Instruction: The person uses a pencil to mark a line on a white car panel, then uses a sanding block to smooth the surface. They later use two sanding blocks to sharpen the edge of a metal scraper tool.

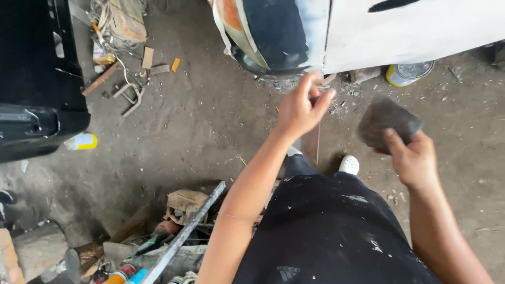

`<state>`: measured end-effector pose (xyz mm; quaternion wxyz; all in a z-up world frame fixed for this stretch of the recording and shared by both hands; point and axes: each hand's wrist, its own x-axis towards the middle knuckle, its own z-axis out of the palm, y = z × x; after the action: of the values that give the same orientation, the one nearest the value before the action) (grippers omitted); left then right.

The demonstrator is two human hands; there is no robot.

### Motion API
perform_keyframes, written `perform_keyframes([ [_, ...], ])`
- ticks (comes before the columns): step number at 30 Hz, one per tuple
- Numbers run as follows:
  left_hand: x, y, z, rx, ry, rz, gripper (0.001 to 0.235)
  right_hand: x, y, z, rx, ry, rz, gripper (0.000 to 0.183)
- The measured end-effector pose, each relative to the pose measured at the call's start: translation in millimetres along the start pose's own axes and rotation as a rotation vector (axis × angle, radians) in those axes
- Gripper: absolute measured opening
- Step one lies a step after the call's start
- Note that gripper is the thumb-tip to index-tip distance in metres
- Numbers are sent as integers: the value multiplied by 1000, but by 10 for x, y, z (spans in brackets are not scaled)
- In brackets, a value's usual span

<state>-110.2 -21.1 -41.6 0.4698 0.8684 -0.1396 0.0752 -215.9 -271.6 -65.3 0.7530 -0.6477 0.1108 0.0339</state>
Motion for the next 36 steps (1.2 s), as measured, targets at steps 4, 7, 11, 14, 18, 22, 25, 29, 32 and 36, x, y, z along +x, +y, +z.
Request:
perform_keyframes([
  [4,537,352,-119,267,123,139,71,15,333,-215,-151,-72,73,23],
  [7,930,326,-48,425,303,306,82,-39,97,-175,-278,-130,62,24],
  [11,1206,1,114,618,176,151,76,-36,-164,-193,-420,-142,19,26],
  [14,826,209,177,487,-76,-151,80,-88,-406,-191,-547,-146,-41,25],
  [18,-633,-1282,1186,268,-9,-212,68,-202,-56,-411,-560,-131,-52,26],
  [22,-2526,-2913,1903,187,-383,-711,53,-112,251,-552,-525,-133,71,27],
  [25,-3102,-2726,2030,-132,-323,-974,34,-297,447,-666,-540,-181,280,23],
  [29,-2481,-1881,1779,-308,-71,-519,16,-114,532,-310,-706,-342,277,19],
  [32,-1614,-737,1222,-622,104,-615,22,-118,579,-172,-648,-404,299,18],
  [36,-1400,-424,1080,-446,218,-491,26,4,427,143,-523,-451,156,18],
])
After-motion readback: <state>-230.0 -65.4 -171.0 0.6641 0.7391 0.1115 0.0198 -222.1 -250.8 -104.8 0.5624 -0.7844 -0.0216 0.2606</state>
